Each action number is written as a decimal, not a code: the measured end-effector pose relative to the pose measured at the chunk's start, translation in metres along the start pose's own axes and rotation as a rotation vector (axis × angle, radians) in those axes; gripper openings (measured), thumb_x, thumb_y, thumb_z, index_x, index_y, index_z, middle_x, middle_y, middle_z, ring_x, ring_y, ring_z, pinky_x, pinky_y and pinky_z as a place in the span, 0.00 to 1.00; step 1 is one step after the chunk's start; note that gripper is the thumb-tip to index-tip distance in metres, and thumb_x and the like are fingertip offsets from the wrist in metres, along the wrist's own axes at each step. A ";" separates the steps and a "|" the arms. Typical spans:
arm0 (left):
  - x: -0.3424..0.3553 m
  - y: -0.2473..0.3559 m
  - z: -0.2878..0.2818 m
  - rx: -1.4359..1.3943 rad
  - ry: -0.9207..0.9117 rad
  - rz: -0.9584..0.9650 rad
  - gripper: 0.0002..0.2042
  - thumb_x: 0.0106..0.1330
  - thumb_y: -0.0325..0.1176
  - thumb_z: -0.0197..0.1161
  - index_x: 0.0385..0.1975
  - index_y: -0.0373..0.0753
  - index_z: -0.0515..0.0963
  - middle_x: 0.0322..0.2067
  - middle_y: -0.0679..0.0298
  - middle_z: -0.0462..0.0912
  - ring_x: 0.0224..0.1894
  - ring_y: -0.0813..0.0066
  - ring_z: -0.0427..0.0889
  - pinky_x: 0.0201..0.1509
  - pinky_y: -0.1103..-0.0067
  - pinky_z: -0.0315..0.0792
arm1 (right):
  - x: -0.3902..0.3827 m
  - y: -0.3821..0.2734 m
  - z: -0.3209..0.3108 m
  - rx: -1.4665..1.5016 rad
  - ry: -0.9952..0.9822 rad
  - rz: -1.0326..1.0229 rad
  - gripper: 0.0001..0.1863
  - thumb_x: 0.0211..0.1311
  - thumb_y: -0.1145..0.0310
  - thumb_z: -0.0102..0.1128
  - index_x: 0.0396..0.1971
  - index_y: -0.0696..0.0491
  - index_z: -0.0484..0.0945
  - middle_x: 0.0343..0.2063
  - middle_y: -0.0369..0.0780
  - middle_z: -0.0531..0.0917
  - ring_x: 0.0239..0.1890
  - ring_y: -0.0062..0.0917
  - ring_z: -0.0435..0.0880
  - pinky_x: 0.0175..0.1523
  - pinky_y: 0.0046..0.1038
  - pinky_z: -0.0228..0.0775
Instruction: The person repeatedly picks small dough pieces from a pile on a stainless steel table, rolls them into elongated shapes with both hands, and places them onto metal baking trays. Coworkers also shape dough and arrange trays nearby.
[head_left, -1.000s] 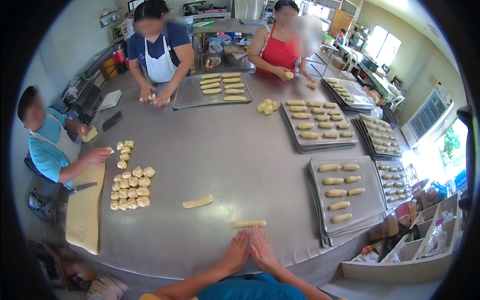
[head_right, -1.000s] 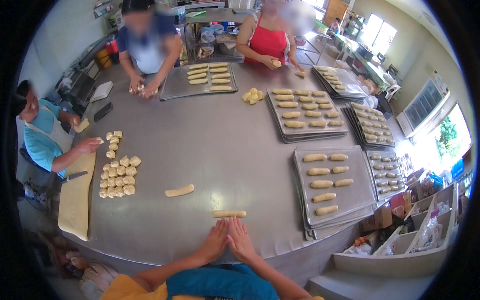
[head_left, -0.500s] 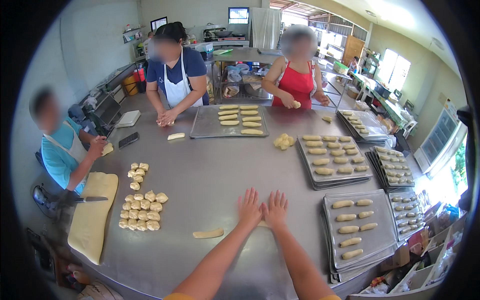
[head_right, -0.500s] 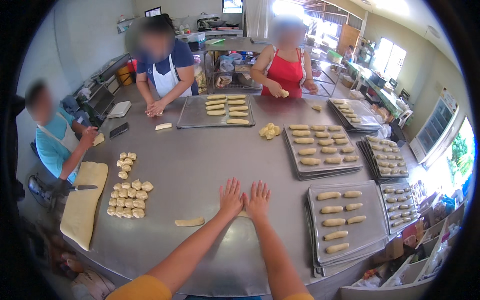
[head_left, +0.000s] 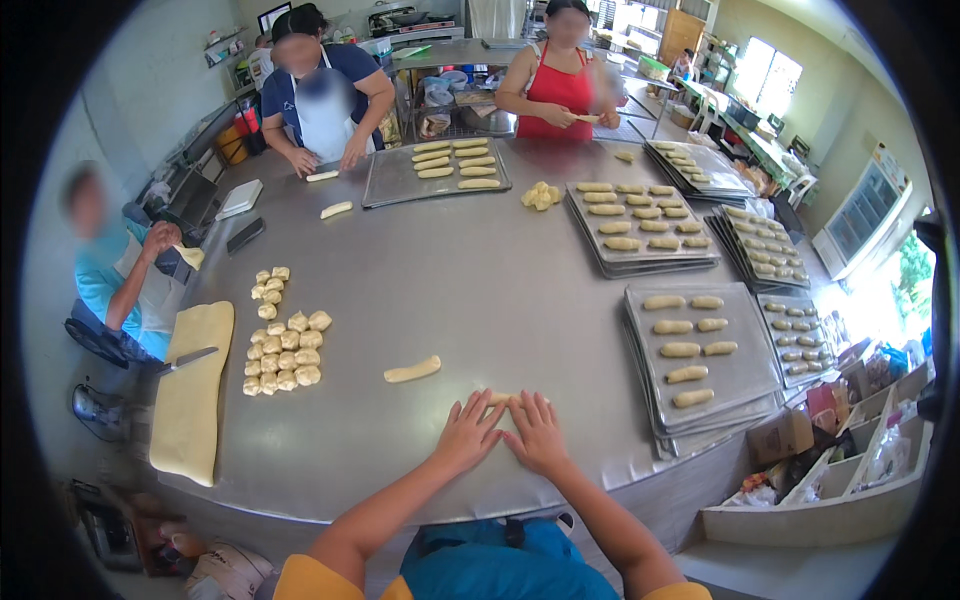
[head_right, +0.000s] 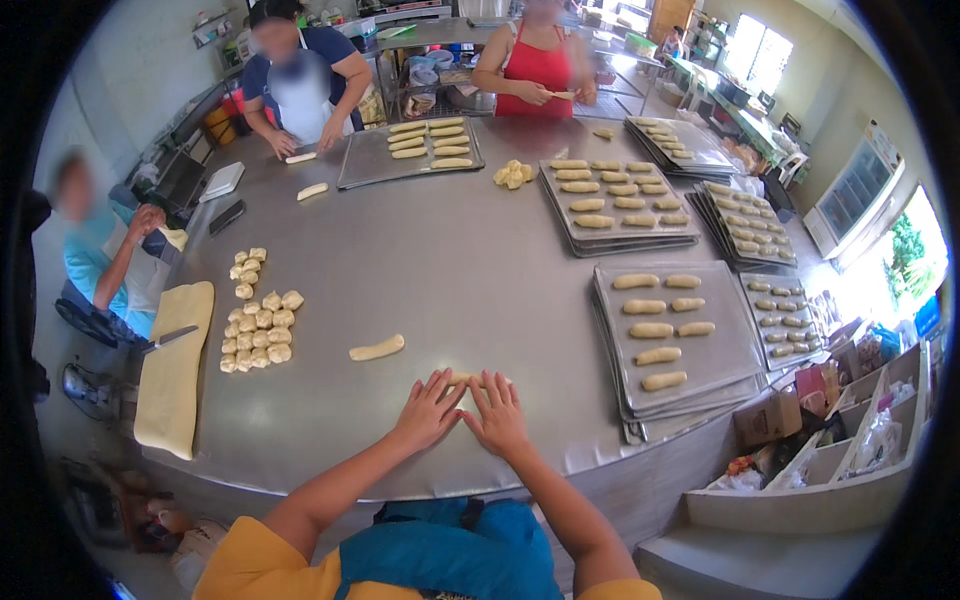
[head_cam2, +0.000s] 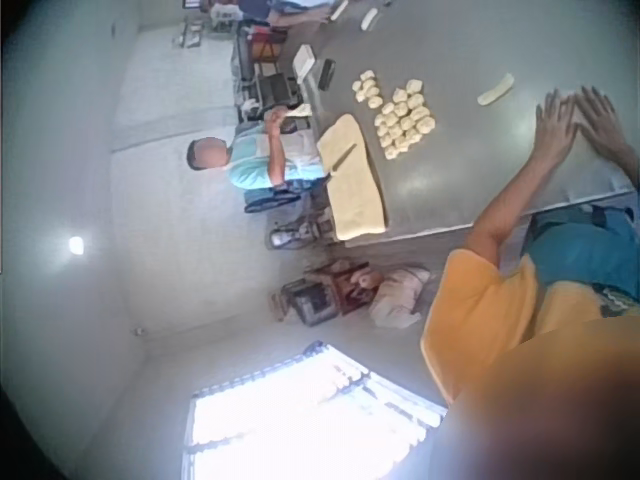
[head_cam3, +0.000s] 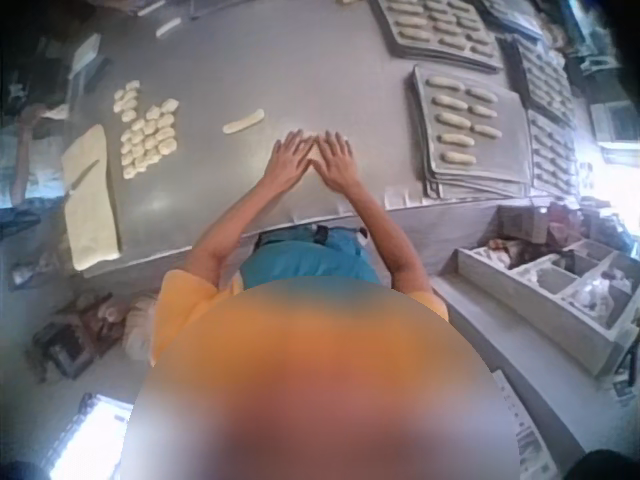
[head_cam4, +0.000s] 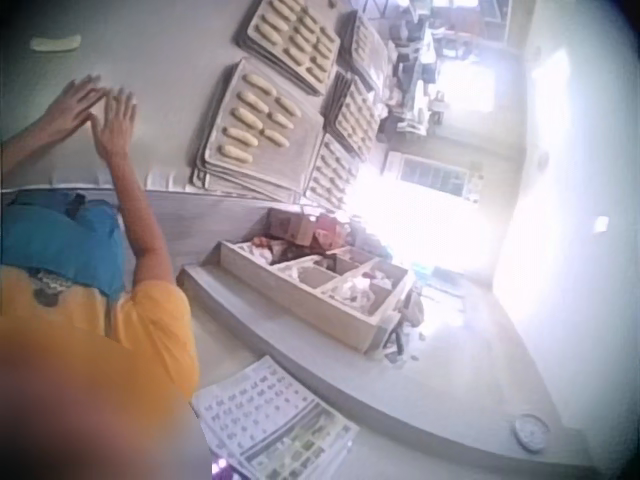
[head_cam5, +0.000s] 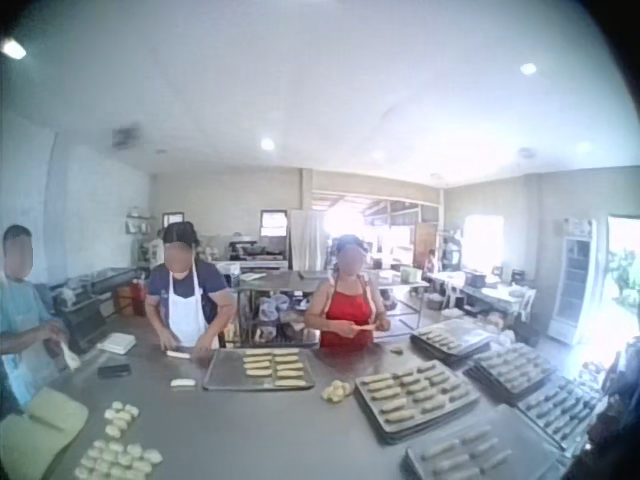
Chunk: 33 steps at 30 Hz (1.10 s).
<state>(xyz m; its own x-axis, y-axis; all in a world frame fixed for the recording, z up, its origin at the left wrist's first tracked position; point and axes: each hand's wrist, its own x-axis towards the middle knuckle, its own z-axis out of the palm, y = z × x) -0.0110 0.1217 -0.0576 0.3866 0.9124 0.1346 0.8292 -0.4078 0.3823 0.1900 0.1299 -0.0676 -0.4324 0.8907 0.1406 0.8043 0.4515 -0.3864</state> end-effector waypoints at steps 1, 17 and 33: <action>-0.013 0.003 -0.002 -0.009 -0.002 0.021 0.25 0.71 0.42 0.56 0.67 0.45 0.69 0.71 0.50 0.61 0.74 0.51 0.58 0.70 0.50 0.58 | -0.013 -0.003 -0.006 -0.009 -0.027 -0.032 0.34 0.73 0.44 0.44 0.72 0.48 0.61 0.71 0.50 0.61 0.75 0.48 0.54 0.75 0.52 0.44; 0.024 -0.005 -0.008 -0.302 0.138 -0.441 0.17 0.55 0.33 0.74 0.43 0.36 0.82 0.40 0.52 0.84 0.45 0.55 0.82 0.52 0.65 0.75 | -0.281 0.058 -0.136 0.653 0.018 0.367 0.25 0.77 0.58 0.43 0.65 0.56 0.68 0.60 0.54 0.73 0.63 0.49 0.71 0.66 0.38 0.63; 0.163 0.347 -0.069 -0.465 0.248 0.039 0.11 0.58 0.29 0.73 0.39 0.33 0.84 0.31 0.56 0.85 0.34 0.67 0.86 0.38 0.76 0.78 | -0.275 0.193 -0.231 1.435 0.464 0.592 0.30 0.70 0.65 0.61 0.69 0.47 0.63 0.54 0.43 0.77 0.51 0.23 0.79 0.56 0.28 0.73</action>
<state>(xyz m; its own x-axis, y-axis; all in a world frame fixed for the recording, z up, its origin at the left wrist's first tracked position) 0.3117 0.1315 0.1602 0.2595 0.9011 0.3474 0.5277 -0.4335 0.7304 0.5586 -0.0153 0.0292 0.1510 0.9714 -0.1835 -0.3327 -0.1248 -0.9347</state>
